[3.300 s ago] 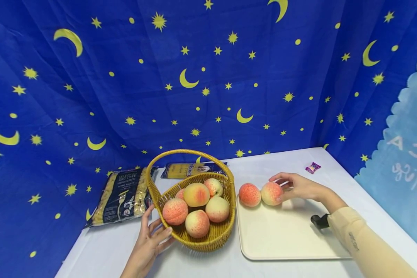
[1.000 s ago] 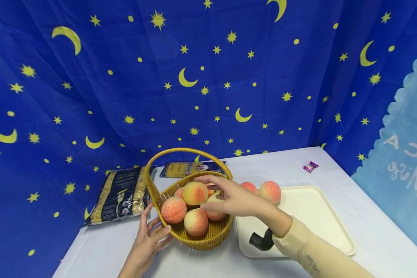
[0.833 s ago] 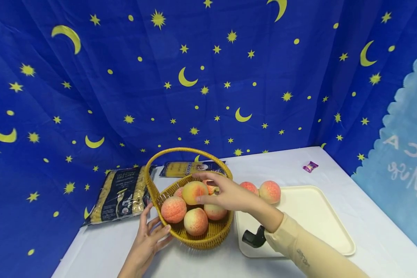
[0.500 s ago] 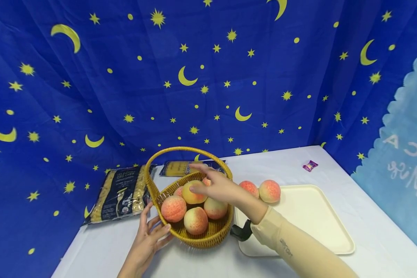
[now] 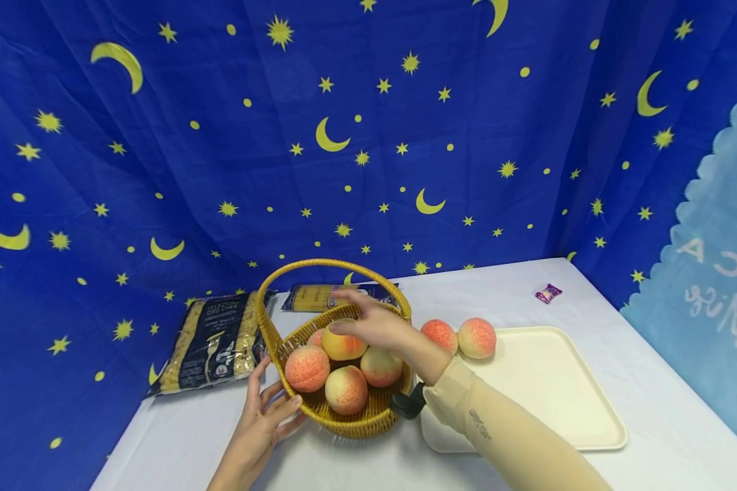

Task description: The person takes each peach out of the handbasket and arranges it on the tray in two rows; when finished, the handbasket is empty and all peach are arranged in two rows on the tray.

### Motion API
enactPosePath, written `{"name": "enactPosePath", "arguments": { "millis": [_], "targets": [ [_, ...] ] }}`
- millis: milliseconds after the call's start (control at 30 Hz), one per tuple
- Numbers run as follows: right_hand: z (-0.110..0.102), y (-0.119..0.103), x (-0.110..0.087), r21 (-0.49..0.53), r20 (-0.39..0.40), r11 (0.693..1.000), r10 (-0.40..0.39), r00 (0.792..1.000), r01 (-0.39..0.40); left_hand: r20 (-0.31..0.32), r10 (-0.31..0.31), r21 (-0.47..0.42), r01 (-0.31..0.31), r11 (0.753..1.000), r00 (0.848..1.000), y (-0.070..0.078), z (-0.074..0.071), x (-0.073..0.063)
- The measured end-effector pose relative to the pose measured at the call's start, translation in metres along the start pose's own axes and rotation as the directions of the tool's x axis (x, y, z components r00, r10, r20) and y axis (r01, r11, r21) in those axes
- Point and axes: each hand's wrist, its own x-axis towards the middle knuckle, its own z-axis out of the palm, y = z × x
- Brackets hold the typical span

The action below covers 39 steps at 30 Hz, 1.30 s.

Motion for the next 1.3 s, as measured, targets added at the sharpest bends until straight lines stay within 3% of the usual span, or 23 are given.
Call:
{"name": "enactPosePath", "arguments": {
  "millis": [333, 833, 1300],
  "targets": [
    [0.010, 0.010, 0.013, -0.019, -0.031, 0.996, 0.087, 0.996, -0.088, -0.002, -0.006, 0.007, 0.006, 1.000, 1.000, -0.001, -0.001, 0.001],
    [0.015, 0.017, 0.020, -0.083, -0.053, 0.985, 0.149, 0.987, -0.153, -0.002, -0.005, 0.004, 0.005, 1.000, 1.000, 0.000, 0.001, 0.000],
    [0.013, 0.018, 0.018, -0.119, -0.052, 0.983, 0.136, 0.989, -0.142, -0.002, -0.004, 0.011, 0.004, 1.000, 1.000, 0.000, 0.000, 0.000]
  ]
}}
